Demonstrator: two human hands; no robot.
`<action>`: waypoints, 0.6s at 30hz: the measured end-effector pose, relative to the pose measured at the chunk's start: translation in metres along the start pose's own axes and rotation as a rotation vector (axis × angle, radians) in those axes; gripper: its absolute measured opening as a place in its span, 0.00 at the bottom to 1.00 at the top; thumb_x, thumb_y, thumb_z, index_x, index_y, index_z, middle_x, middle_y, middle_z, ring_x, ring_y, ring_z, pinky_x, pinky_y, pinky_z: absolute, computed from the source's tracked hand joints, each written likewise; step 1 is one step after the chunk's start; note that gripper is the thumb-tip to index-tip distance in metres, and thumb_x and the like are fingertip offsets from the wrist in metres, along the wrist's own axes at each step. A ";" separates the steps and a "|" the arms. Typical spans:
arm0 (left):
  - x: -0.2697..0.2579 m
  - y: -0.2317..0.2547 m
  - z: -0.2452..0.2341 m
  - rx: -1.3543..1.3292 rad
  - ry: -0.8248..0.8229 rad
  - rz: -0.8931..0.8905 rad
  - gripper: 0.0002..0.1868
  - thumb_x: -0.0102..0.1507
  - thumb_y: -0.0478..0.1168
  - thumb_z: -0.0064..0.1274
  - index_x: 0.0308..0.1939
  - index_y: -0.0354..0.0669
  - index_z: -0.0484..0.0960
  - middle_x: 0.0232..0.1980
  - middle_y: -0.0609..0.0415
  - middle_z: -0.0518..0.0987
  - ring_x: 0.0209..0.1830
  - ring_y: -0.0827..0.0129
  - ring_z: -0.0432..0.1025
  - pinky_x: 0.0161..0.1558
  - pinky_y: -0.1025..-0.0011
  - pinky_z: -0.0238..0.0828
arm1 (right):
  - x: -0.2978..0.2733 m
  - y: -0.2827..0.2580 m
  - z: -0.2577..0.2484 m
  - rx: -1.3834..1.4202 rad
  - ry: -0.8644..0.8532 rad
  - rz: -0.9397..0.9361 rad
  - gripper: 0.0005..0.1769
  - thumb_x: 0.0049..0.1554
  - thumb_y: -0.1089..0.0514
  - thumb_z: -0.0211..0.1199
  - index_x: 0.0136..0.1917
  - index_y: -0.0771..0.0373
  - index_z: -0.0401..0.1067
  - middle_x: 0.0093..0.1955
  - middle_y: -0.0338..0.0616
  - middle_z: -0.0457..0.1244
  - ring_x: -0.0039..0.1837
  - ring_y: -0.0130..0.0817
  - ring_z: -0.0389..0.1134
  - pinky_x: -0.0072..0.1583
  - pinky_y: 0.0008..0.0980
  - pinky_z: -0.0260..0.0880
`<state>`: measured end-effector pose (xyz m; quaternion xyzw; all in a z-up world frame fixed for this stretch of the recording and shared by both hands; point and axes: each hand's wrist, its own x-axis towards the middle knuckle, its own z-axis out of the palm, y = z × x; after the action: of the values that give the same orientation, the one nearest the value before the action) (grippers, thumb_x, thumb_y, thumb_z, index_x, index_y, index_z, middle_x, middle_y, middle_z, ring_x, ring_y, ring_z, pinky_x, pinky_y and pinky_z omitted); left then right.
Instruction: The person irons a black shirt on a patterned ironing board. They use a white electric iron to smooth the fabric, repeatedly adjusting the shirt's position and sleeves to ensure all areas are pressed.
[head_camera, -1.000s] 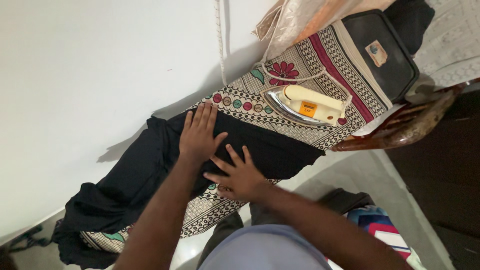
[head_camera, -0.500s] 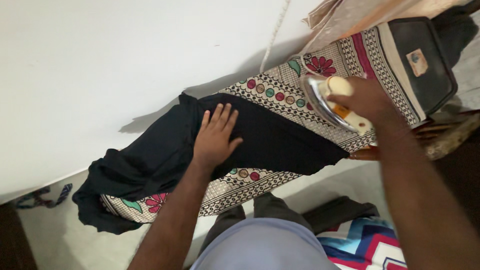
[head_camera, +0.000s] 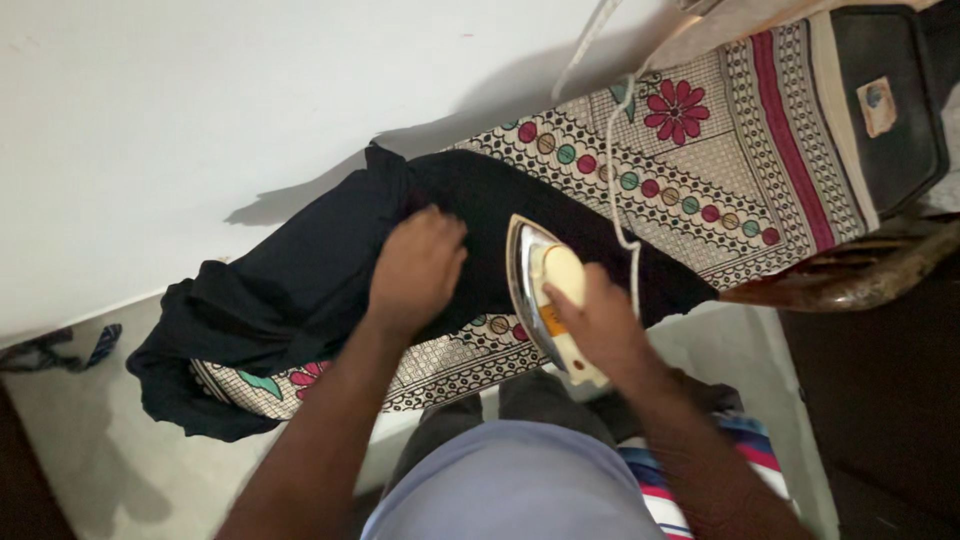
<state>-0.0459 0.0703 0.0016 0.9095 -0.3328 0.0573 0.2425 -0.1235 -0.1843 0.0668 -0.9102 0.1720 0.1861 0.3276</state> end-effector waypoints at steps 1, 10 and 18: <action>-0.012 0.004 -0.005 -0.047 -0.058 0.047 0.17 0.64 0.44 0.59 0.55 0.40 0.81 0.56 0.48 0.79 0.59 0.54 0.71 0.61 0.56 0.68 | 0.000 0.003 0.011 0.018 0.019 -0.037 0.30 0.58 0.40 0.63 0.56 0.69 0.65 0.48 0.65 0.69 0.50 0.58 0.74 0.49 0.49 0.76; -0.068 0.043 -0.017 0.023 -0.003 0.091 0.19 0.60 0.47 0.62 0.53 0.46 0.86 0.39 0.58 0.74 0.40 0.65 0.69 0.42 0.64 0.64 | 0.067 -0.028 0.029 0.021 0.113 -0.230 0.30 0.60 0.41 0.64 0.53 0.73 0.64 0.47 0.69 0.68 0.51 0.66 0.72 0.50 0.52 0.74; -0.074 0.048 -0.017 0.057 0.013 0.025 0.17 0.62 0.44 0.58 0.54 0.44 0.85 0.41 0.58 0.74 0.41 0.66 0.69 0.44 0.64 0.64 | 0.044 -0.028 0.025 -0.004 0.062 -0.153 0.31 0.60 0.42 0.64 0.56 0.73 0.62 0.48 0.72 0.67 0.54 0.69 0.70 0.53 0.55 0.72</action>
<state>-0.1322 0.0897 0.0158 0.9115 -0.3407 0.0756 0.2177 -0.0785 -0.1553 0.0438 -0.9267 0.1115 0.1323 0.3336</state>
